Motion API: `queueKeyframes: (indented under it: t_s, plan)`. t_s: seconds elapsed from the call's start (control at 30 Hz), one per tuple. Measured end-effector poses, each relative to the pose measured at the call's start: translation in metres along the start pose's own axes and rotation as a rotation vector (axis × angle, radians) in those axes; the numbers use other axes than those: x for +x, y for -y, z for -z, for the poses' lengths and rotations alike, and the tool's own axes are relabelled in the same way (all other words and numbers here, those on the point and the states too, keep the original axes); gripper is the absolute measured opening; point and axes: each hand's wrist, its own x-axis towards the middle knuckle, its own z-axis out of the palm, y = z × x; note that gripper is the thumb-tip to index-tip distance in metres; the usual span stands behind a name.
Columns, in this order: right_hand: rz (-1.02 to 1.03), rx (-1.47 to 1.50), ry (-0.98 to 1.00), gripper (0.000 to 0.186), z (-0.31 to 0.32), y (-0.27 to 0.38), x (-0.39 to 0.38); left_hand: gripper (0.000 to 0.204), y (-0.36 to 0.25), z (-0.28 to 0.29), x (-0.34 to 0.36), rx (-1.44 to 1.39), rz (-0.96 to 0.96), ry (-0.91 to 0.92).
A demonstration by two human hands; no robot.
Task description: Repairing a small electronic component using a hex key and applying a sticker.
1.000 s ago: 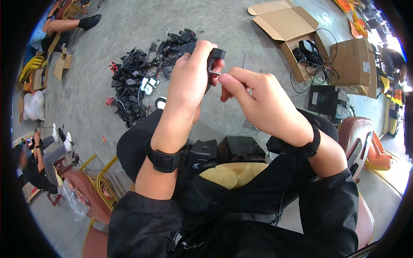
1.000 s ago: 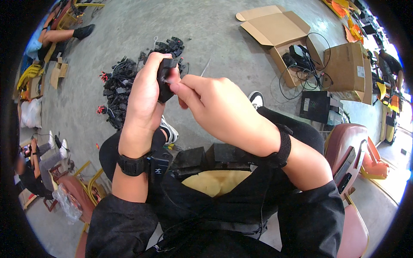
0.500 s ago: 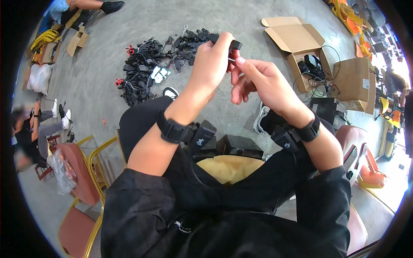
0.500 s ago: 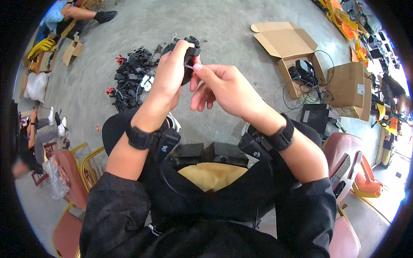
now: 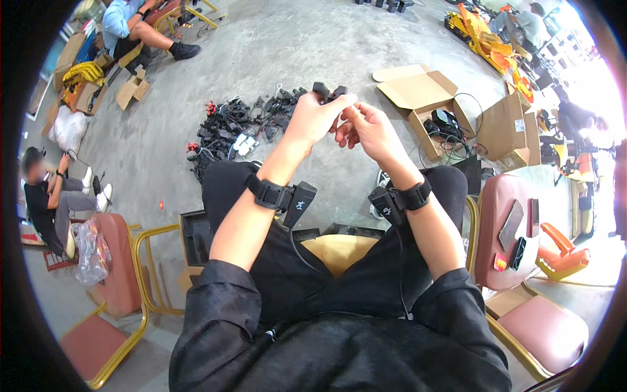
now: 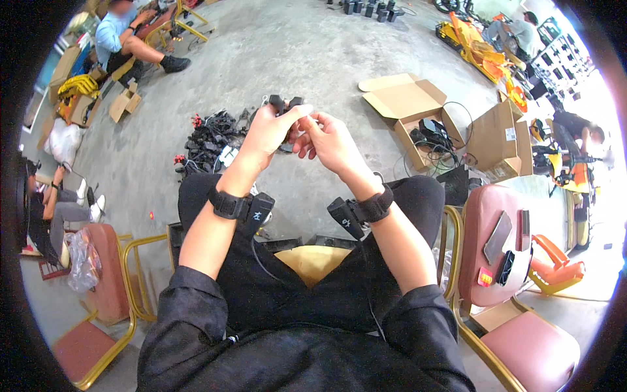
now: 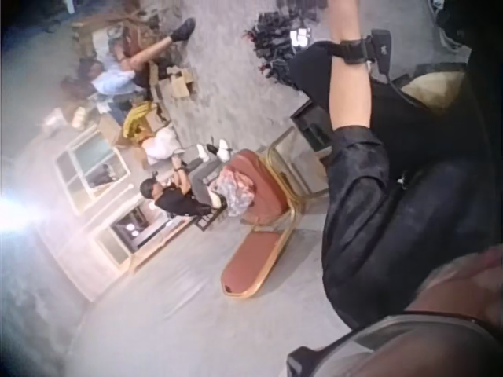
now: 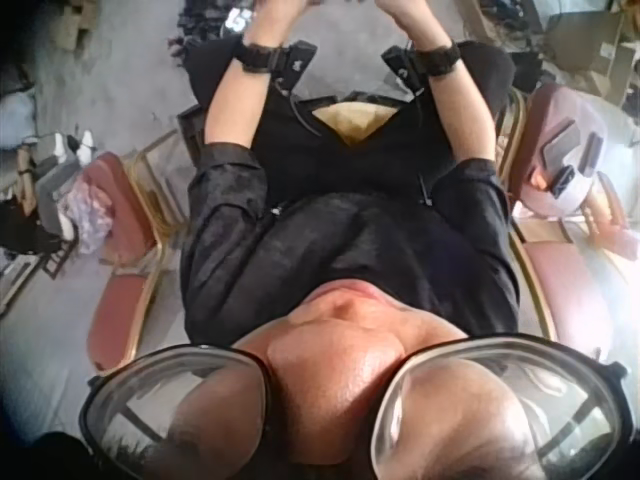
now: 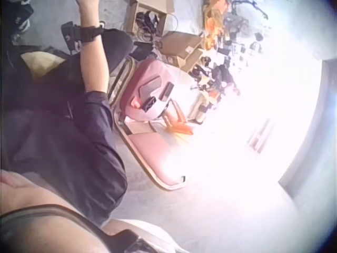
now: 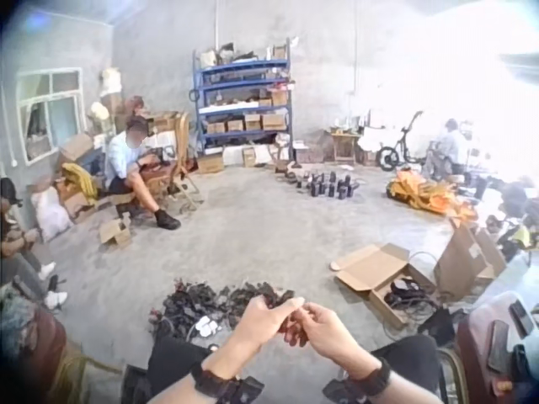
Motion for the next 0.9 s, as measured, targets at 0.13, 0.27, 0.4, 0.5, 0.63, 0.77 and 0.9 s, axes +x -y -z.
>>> queueKeyframes:
  t_s: [0.13,0.27,0.4,0.5,0.63,0.77,0.9]
  plan:
    - [-0.016,0.029,0.03,0.033,-0.003,-0.005,-0.01,0.028,0.005,-0.002,-0.015,-0.179,0.065,0.011]
    - [0.086,0.065,0.068,0.03,-0.009,-0.014,-0.026,0.027,0.017,-0.002,-0.035,-0.321,0.106,-0.017]
    - [0.073,-0.095,0.105,0.029,-0.016,-0.016,-0.051,0.019,0.03,-0.005,-0.054,-0.367,0.106,-0.074]
    - [0.116,-0.303,0.084,0.024,-0.017,-0.005,-0.06,0.018,0.032,-0.003,-0.063,-0.38,0.086,-0.037]
    - [0.271,-0.358,0.153,0.017,-0.017,0.009,-0.061,0.017,0.03,0.008,-0.07,-0.407,0.126,-0.014]
    - [0.449,-0.607,0.09,0.015,-0.018,0.005,-0.058,0.029,0.036,0.013,-0.068,-0.457,0.058,0.102]
    - [0.504,-0.805,0.137,0.016,-0.02,0.0,-0.057,0.047,0.042,0.01,-0.064,-0.594,0.068,0.097]
